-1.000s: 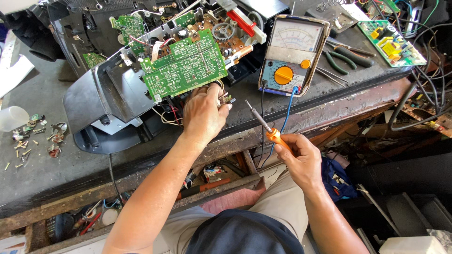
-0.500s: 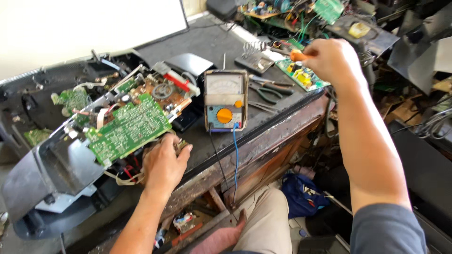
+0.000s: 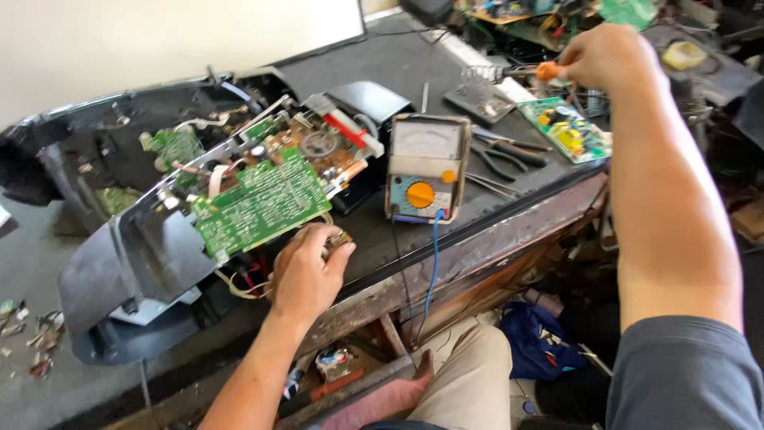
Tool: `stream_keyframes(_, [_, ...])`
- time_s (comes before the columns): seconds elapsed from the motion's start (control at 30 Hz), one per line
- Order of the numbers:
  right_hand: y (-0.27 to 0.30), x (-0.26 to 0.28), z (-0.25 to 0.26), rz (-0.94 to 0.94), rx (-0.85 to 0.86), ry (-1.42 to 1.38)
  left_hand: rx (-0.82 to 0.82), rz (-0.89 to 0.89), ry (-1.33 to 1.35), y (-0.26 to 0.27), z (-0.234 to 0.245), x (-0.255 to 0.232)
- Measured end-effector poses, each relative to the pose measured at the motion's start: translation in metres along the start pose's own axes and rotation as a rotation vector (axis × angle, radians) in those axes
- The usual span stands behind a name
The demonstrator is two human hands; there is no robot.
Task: The person uses a soldering iron to work on a green circuit board inside a disassembled electronic device. They then use a multimeter with red and black probes to test connections on the board.
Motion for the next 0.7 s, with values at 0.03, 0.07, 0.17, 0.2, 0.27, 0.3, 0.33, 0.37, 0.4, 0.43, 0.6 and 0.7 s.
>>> stream_keyframes(0.03, [-0.007,0.000,-0.002,0.048,-0.039,0.011,-0.060,-0.124,0.030,0.000,0.002,-0.005])
stream_keyframes(0.07, [-0.013,-0.001,-0.011,0.068,-0.025,0.011,-0.059,-0.101,0.023,0.001,0.002,-0.003])
stream_keyframes(0.17, [-0.025,-0.008,-0.017,0.179,-0.169,-0.052,-0.005,-0.039,0.001,0.002,-0.003,0.002])
stream_keyframes(0.2, [-0.028,-0.013,-0.019,0.169,-0.163,-0.103,-0.008,-0.049,0.015,0.002,-0.002,0.002])
stream_keyframes(0.27, [-0.034,-0.019,-0.023,0.161,-0.152,-0.155,-0.009,-0.055,0.027,0.001,-0.001,0.002])
stream_keyframes(0.3, [-0.036,-0.017,-0.025,0.184,-0.141,-0.146,0.001,-0.046,0.042,0.001,-0.001,0.002])
stream_keyframes(0.33, [-0.037,-0.018,-0.027,0.203,-0.133,-0.139,0.010,-0.044,0.058,0.000,0.000,0.002])
stream_keyframes(0.37, [-0.037,-0.020,-0.027,0.200,-0.132,-0.141,0.013,-0.046,0.056,0.001,0.000,0.000])
stream_keyframes(0.4, [-0.039,-0.019,-0.025,0.197,-0.134,-0.146,0.025,-0.005,0.082,-0.001,0.001,0.001])
stream_keyframes(0.43, [-0.041,-0.018,-0.024,0.195,-0.136,-0.151,0.037,0.036,0.108,-0.002,0.002,0.003])
stream_keyframes(0.6, [-0.055,-0.024,-0.033,0.397,-0.094,-0.425,0.067,0.121,0.185,-0.009,0.008,0.003])
stream_keyframes(0.7, [-0.053,-0.023,-0.034,0.416,-0.102,-0.449,0.092,0.189,0.207,-0.011,0.007,0.008])
Point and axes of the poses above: each hand's wrist, its own y-axis away from the middle knuckle, its own z-axis out of the back of the hand, x = y × z, the point moved 7 cm from there along -y, towards the middle knuckle, and after that the axes turned 2 degrees about -y, right-handed, at the moved point
